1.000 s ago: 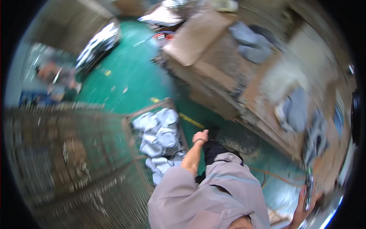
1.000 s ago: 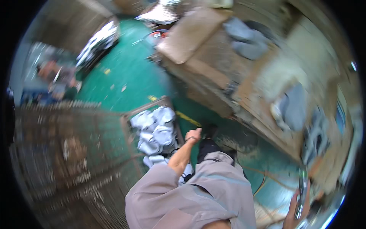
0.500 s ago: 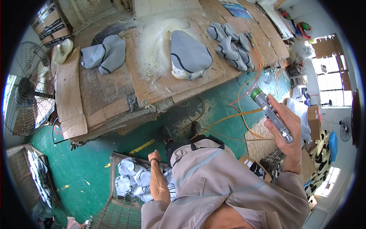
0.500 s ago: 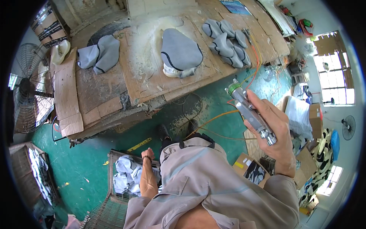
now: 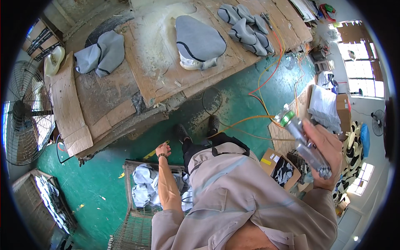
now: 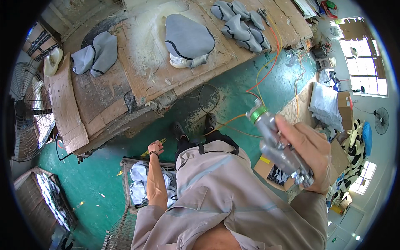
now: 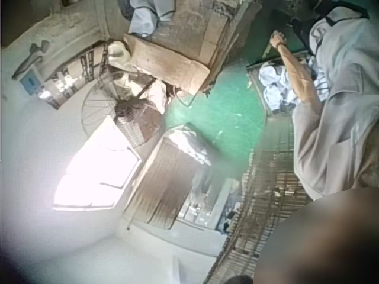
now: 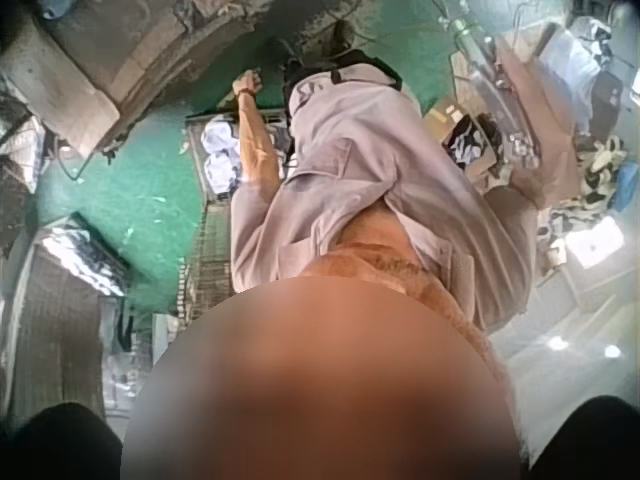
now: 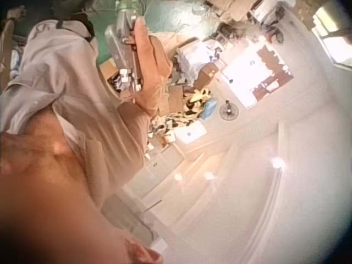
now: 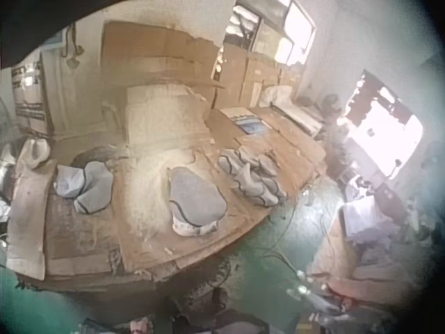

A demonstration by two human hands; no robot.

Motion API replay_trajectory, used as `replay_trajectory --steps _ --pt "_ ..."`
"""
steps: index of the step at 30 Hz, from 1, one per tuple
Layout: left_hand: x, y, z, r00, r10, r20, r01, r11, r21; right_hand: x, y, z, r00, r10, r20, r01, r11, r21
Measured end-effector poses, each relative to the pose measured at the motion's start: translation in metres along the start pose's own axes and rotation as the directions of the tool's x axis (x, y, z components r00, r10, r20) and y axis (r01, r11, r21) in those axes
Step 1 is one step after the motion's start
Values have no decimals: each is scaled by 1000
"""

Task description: Apply adhesive to fabric components using a spray gun and arrange them on a workstation.

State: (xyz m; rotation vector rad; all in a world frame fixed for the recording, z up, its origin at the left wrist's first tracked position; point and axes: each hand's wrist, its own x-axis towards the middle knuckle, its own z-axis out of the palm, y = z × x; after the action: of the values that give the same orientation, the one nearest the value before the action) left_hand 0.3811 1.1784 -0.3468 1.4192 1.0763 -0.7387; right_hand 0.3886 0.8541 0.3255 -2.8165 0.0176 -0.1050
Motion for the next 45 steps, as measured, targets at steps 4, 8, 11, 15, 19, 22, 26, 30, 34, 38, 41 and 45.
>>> replay_trajectory --steps 4,8,11,15,19,22,26,30,34,38,41,45 --pt "-3 -24 -7 999 -52 -8 52 998 19 -12 -5 4 999 34 -19 -35 996 -85" --pt "-11 -43 -3 995 -97 -4 97 992 77 -23 5 3 1000 -14 20 16 993 -117" --pt "-17 -63 -10 996 -90 -21 92 992 84 -30 13 4 998 19 -56 -25 994 -103" --pt "-24 -71 -7 992 -125 -34 127 990 60 -35 37 -6 994 -102 24 102 995 2" --pt "-39 -68 10 993 -104 -55 108 992 63 -40 71 -18 983 -176 55 166 975 145" --pt "-53 -66 29 993 -94 -75 99 993 67 -39 104 -27 951 -306 40 299 947 116" --pt "-74 -56 73 996 -80 -38 83 994 75 -57 154 -40 938 -313 150 300 948 103" --pt "-96 -52 112 999 -42 -6 42 995 85 -65 205 -48 937 -331 110 303 928 216" --pt "-115 -50 137 999 -46 -11 46 993 106 -74 250 -48 967 -253 16 239 929 283" --pt "-128 -55 142 998 -36 -51 41 996 85 -76 299 -61 965 -256 62 217 906 363" --pt "-144 -54 160 996 -31 -83 42 990 134 -78 326 -61 978 -208 -25 204 922 330" --pt "-165 -54 186 994 16 -107 2 986 169 -74 355 -69 989 -144 -26 143 921 363"
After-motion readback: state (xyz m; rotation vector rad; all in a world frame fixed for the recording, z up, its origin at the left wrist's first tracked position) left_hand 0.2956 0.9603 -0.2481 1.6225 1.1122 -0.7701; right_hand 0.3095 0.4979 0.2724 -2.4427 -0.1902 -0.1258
